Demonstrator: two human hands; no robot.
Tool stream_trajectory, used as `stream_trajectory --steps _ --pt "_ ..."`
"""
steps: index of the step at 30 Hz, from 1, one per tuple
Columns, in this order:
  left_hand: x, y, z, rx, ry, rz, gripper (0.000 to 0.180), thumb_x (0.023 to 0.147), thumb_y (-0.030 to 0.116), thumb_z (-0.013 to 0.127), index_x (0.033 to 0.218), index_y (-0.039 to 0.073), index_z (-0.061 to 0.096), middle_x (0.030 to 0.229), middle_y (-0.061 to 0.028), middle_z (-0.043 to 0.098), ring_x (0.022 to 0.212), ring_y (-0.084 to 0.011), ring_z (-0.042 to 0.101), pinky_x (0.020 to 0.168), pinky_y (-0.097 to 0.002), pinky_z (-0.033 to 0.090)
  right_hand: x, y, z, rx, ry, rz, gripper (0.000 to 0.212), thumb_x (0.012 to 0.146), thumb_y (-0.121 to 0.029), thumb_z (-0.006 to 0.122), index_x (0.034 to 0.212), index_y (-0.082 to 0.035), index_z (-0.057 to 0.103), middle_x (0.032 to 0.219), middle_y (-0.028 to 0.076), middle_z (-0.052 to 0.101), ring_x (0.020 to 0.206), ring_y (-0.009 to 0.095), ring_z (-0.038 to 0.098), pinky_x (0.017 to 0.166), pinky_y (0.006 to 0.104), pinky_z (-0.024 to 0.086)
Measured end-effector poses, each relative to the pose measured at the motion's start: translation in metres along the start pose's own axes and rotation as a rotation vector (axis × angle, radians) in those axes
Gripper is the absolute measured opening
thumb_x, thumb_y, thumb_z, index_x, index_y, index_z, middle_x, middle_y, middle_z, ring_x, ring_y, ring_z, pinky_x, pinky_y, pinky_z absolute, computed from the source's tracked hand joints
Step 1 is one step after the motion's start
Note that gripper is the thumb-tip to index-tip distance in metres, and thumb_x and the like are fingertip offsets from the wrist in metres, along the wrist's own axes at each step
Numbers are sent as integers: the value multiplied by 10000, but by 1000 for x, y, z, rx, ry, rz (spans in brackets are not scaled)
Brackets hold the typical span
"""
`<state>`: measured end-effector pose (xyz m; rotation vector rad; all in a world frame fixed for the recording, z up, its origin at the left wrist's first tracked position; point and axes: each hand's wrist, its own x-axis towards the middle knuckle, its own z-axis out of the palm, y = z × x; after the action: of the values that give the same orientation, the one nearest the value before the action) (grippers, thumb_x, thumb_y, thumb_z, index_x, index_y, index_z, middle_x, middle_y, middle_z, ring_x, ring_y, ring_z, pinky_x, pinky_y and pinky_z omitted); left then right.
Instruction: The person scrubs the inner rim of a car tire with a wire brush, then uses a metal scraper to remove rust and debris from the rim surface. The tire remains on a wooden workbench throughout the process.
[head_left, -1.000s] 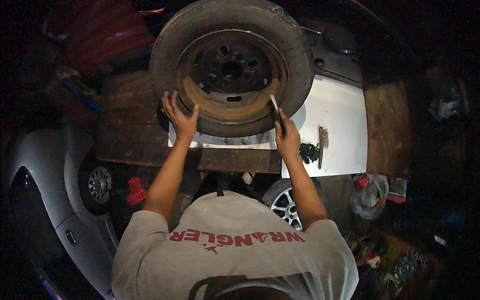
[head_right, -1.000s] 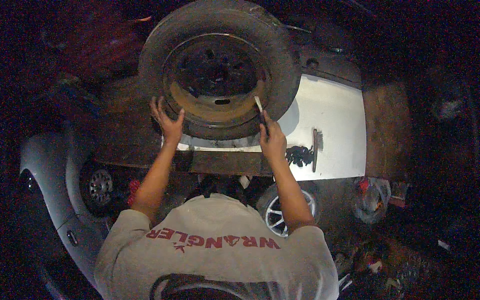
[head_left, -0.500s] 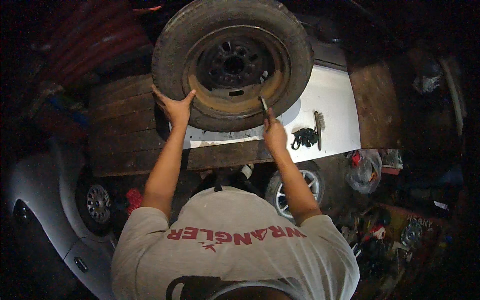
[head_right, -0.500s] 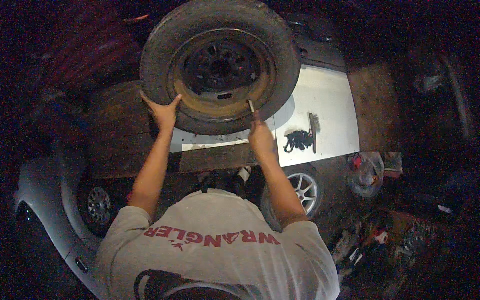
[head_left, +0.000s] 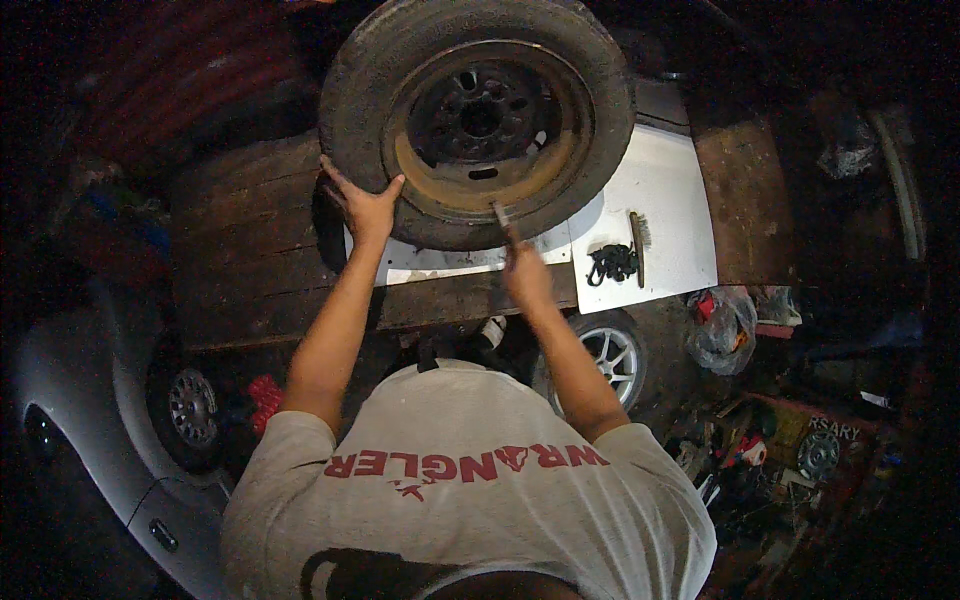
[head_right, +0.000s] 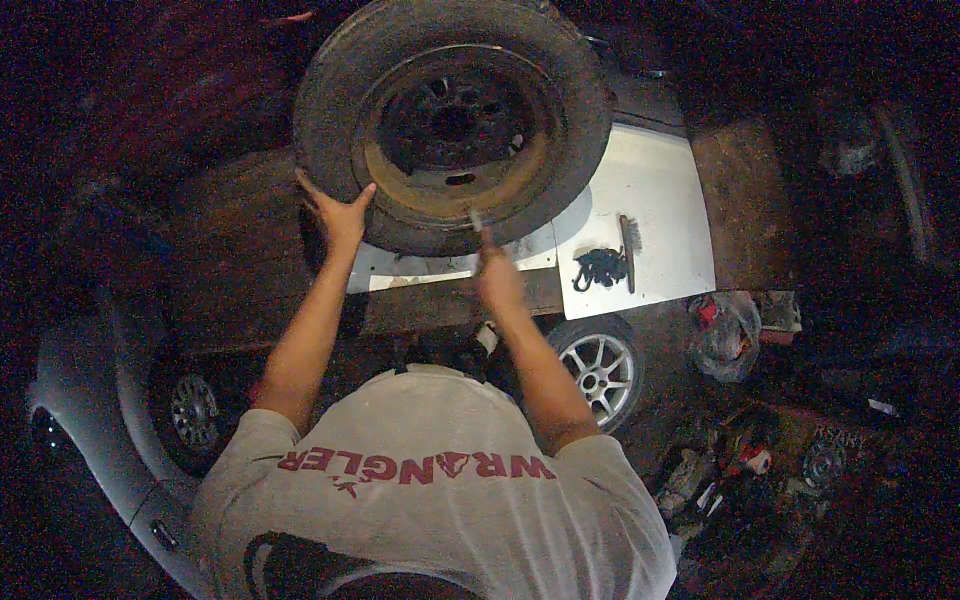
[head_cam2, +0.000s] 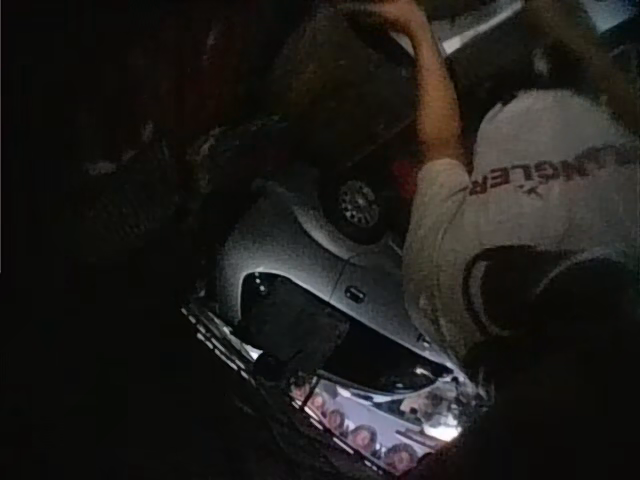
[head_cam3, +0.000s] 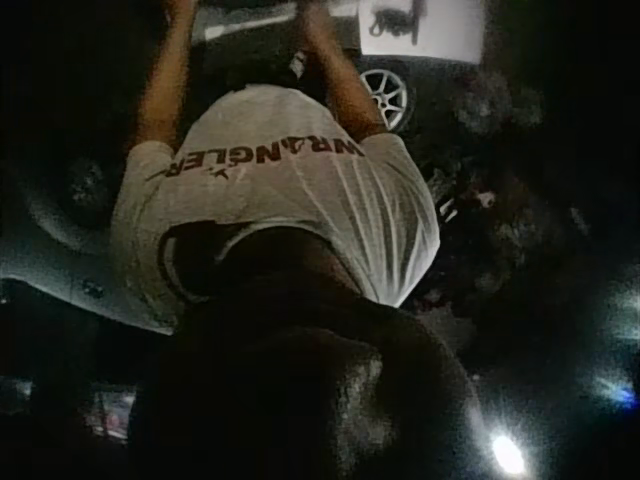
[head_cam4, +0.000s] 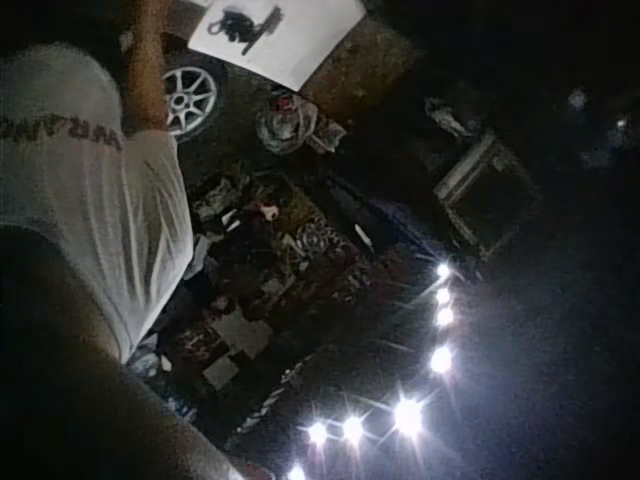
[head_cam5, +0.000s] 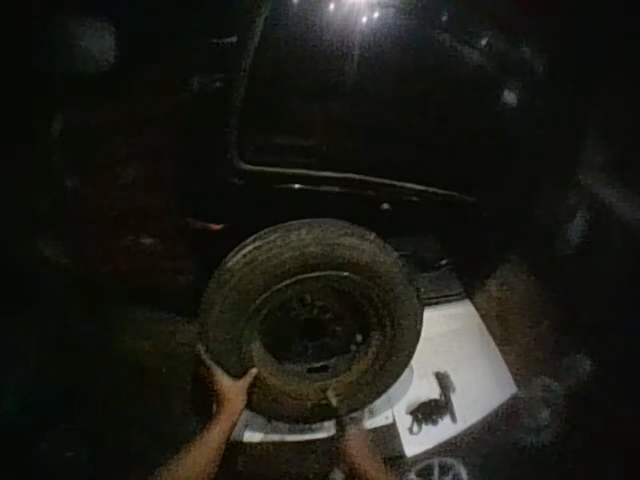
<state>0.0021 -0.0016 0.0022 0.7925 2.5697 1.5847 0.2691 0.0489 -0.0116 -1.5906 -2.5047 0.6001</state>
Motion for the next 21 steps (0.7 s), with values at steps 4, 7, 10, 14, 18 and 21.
stream_trajectory --steps 4,7,10,14,18,21 --pt "4 -7 1 -85 -6 48 1326 613 375 892 1527 69 -19 1533 -309 163 1416 -460 194 1165 -487 208 19 21 -27 38 87 59 481 942 -149 459 1417 -95 414 972 253 635 834 439 639 708 531 521" --pt "8 -15 1 -115 30 65 1341 600 380 898 1524 56 -17 1521 -317 197 1406 -443 243 1161 -465 226 4 -1 32 50 52 -16 579 933 -139 467 1488 -110 306 933 256 646 850 445 641 742 530 525" --pt "12 -13 0 -87 32 34 1348 591 373 903 1526 63 -17 1512 -318 227 1394 -438 276 1147 -469 253 0 -21 17 77 -29 3 435 942 -166 489 1357 -37 472 926 272 643 883 456 628 755 529 506" --pt "14 -2 -8 -158 -82 -30 1330 598 331 901 1532 97 -17 1510 -308 251 1381 -435 309 1128 -470 285 20 20 -16 109 130 67 326 932 -165 502 1238 -63 547 945 266 641 853 451 632 732 541 499" --pt "11 4 -5 -75 -20 -25 1305 609 287 892 1535 120 -13 1515 -298 251 1380 -434 311 1125 -462 292 -1 -17 49 166 47 -34 489 949 -159 481 1430 -124 402 956 285 631 899 465 618 752 538 497" --pt "9 -2 -6 -73 -21 -8 1294 616 272 886 1535 117 -12 1514 -296 254 1379 -434 312 1126 -460 292 8 -11 29 214 -2 57 413 956 -183 504 1348 -59 524 964 316 640 911 471 625 765 496 503"
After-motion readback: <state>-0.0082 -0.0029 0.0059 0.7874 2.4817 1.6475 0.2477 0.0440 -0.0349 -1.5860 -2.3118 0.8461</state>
